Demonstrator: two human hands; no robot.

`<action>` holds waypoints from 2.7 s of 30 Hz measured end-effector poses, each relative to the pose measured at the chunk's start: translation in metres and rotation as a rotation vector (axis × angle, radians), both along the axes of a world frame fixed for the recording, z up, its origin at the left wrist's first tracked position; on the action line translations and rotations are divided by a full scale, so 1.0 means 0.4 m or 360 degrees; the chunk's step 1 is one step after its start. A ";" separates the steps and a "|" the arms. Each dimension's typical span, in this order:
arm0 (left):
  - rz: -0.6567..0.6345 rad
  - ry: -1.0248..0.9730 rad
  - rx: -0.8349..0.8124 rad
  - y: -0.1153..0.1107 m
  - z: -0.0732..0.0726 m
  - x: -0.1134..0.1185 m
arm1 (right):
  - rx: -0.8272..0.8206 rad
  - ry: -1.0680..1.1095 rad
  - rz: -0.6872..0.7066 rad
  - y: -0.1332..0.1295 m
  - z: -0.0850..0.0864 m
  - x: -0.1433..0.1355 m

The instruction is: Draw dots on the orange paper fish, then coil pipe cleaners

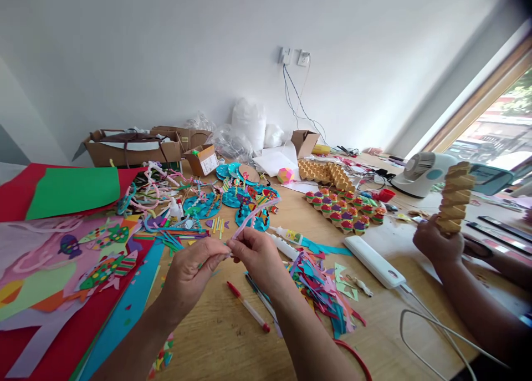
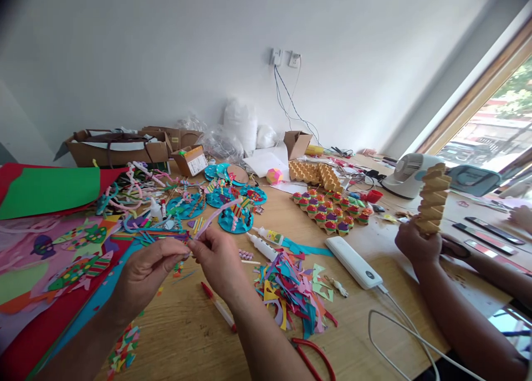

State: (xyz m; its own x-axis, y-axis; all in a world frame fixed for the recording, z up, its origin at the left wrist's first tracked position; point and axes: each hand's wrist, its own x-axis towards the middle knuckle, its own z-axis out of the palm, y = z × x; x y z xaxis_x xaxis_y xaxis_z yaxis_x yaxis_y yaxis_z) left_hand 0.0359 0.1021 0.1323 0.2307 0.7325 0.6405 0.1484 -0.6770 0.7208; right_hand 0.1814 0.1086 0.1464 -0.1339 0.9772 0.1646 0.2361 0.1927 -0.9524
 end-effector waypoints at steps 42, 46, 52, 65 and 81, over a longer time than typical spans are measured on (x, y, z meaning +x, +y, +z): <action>0.0375 -0.0024 0.0025 0.024 -0.023 -0.026 | -0.0644 0.1231 0.0265 -0.019 -0.031 -0.062; 0.0357 0.0017 0.0163 0.025 -0.024 -0.032 | -0.0572 0.1260 0.0191 -0.019 -0.032 -0.068; 0.0243 -0.0009 0.0022 0.022 -0.003 -0.032 | -0.0347 0.1056 0.0208 -0.015 -0.022 -0.049; 0.0054 0.0268 -0.0084 0.013 0.048 -0.053 | -0.0156 0.0746 0.0297 -0.020 -0.019 -0.039; 0.0227 0.0493 -0.0016 0.033 0.026 -0.060 | -0.0298 0.0515 0.0278 -0.007 -0.043 -0.055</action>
